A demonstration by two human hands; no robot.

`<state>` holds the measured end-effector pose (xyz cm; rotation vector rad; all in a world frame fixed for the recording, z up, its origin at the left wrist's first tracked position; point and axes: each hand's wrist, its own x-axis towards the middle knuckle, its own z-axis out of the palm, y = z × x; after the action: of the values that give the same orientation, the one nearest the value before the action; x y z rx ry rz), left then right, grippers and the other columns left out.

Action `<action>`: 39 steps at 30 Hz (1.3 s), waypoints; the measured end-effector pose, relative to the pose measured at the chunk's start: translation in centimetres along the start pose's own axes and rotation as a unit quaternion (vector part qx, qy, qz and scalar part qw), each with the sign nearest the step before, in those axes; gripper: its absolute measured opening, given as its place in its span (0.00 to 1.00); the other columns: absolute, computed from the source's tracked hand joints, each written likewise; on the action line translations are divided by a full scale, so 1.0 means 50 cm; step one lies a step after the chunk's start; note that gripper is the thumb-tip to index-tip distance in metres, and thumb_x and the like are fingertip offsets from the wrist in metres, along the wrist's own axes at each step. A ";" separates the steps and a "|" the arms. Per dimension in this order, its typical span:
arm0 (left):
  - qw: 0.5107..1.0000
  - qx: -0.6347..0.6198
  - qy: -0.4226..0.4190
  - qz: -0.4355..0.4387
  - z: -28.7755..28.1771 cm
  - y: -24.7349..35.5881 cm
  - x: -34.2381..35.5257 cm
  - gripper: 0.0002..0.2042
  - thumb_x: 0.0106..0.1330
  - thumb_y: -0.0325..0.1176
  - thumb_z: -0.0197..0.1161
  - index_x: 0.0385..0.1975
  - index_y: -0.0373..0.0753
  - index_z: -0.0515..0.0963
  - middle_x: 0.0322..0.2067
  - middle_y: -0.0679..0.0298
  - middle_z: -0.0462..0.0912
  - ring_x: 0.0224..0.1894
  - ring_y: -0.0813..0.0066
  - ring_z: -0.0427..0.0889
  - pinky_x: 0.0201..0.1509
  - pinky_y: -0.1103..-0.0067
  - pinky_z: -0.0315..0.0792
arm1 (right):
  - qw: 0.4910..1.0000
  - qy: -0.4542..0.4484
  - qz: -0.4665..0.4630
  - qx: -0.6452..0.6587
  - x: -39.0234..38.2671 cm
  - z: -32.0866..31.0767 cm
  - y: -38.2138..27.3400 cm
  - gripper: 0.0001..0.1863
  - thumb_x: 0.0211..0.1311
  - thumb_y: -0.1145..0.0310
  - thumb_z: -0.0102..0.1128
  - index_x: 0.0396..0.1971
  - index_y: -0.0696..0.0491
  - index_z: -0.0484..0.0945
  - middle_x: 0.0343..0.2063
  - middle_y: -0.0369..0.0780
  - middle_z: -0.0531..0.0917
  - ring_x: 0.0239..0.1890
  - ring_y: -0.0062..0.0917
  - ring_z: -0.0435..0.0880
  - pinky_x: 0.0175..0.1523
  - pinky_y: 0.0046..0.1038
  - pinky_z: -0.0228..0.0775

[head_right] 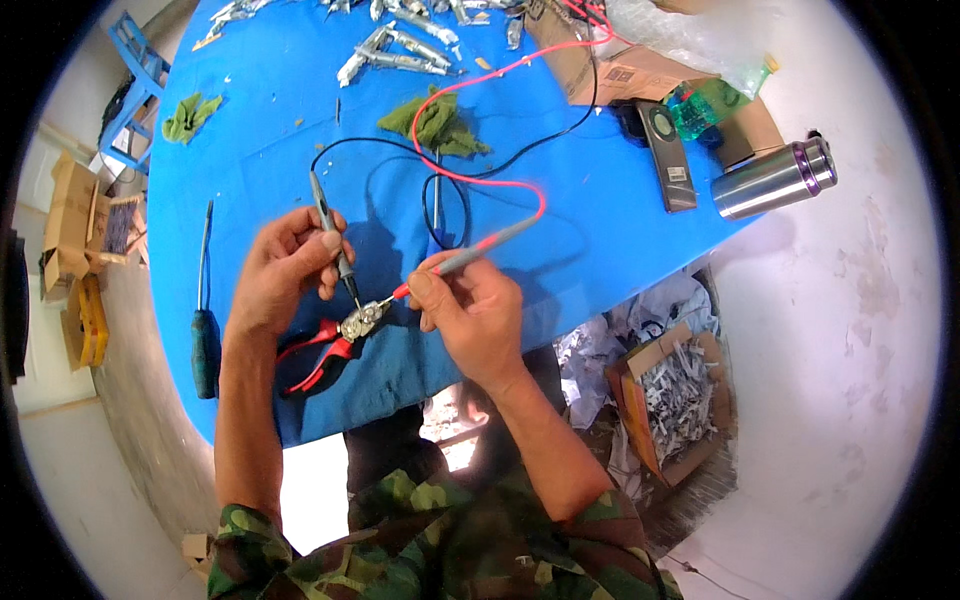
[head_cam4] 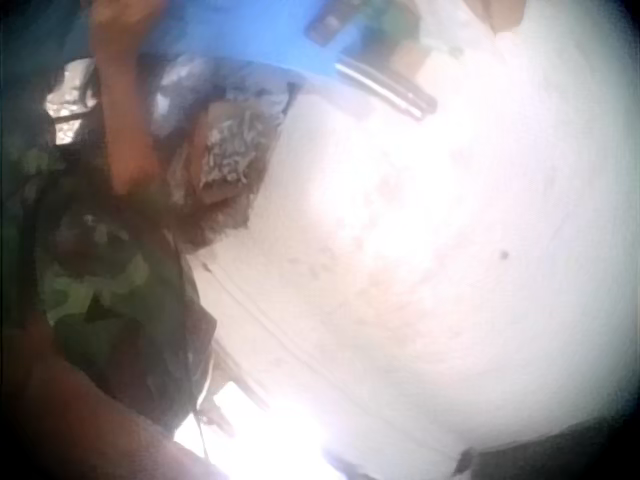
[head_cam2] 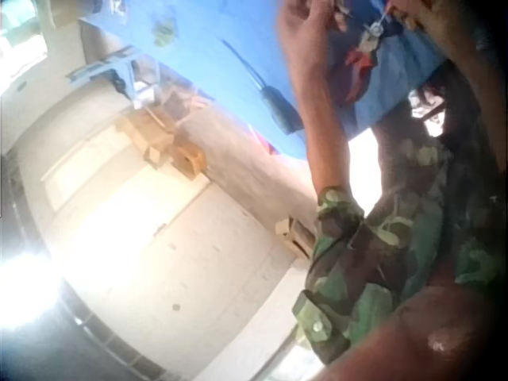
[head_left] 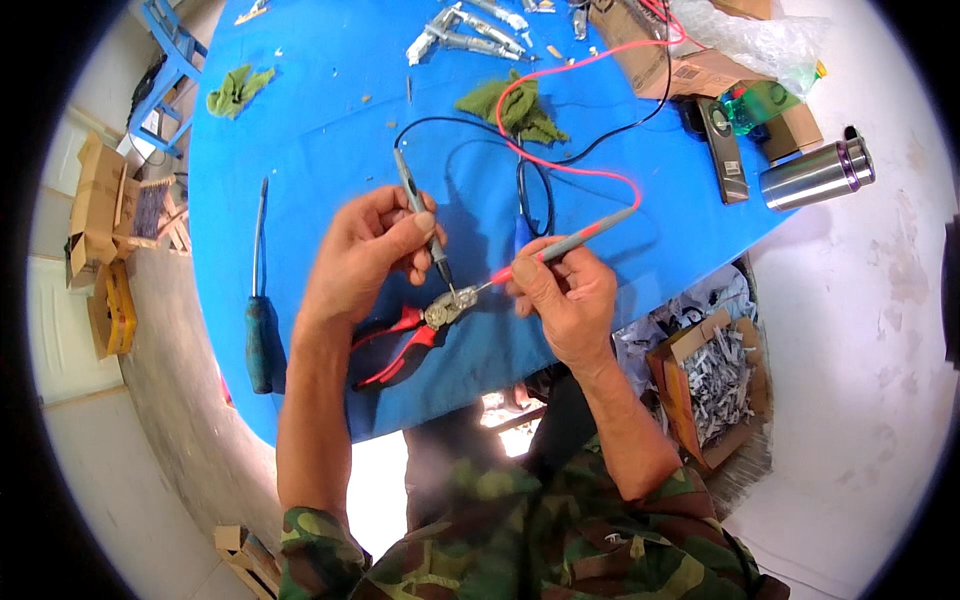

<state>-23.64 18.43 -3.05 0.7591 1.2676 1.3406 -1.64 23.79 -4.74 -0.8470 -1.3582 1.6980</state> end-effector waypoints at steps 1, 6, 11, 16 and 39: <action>1.000 -0.003 0.002 -0.004 0.001 -0.002 -0.002 0.11 0.68 0.35 0.64 0.43 0.36 0.75 0.29 0.64 0.82 0.23 0.87 0.77 0.23 0.88 0.71 | 1.000 0.003 0.000 -0.007 -0.002 0.000 -0.001 0.08 0.67 0.71 0.64 0.38 0.60 0.78 0.25 0.38 0.82 0.23 0.14 0.77 0.27 0.18 0.69; 1.000 -0.019 0.025 0.000 0.001 0.002 -0.002 0.11 0.69 0.35 0.63 0.43 0.35 0.75 0.28 0.63 0.82 0.20 0.87 0.77 0.22 0.88 0.71 | 1.000 -0.008 -0.006 0.016 -0.006 -0.009 -0.008 0.11 0.70 0.65 0.61 0.36 0.59 0.78 0.25 0.37 0.81 0.24 0.14 0.78 0.28 0.18 0.70; 0.999 -0.014 0.042 0.018 0.013 0.027 -0.022 0.10 0.70 0.34 0.61 0.43 0.35 0.75 0.27 0.61 0.82 0.19 0.85 0.76 0.20 0.87 0.70 | 0.998 -0.021 -0.011 0.051 -0.012 -0.021 -0.016 0.16 0.75 0.58 0.54 0.33 0.56 0.77 0.24 0.34 0.78 0.24 0.13 0.75 0.28 0.18 0.67; 0.987 0.143 0.040 0.057 0.090 0.095 -0.066 0.11 0.71 0.33 0.60 0.44 0.32 0.77 0.26 0.63 0.81 0.19 0.86 0.76 0.20 0.86 0.70 | 0.996 -0.004 -0.021 0.082 -0.016 -0.026 -0.013 0.14 0.75 0.60 0.52 0.34 0.55 0.77 0.24 0.33 0.78 0.22 0.12 0.74 0.28 0.18 0.66; 0.870 0.457 0.009 0.183 0.395 0.001 -0.197 0.22 0.61 0.30 0.70 0.55 0.34 0.75 0.35 0.54 0.86 0.30 0.63 0.85 0.34 0.72 0.78 | 0.907 0.064 -0.092 -0.407 -0.032 -0.328 -0.129 0.18 0.67 0.58 0.57 0.31 0.61 0.78 0.21 0.51 0.79 0.24 0.37 0.80 0.31 0.38 0.70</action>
<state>-3.03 14.09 3.59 1.7124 1.8538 0.9673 14.43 30.58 -1.74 -1.2010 -2.0077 0.8726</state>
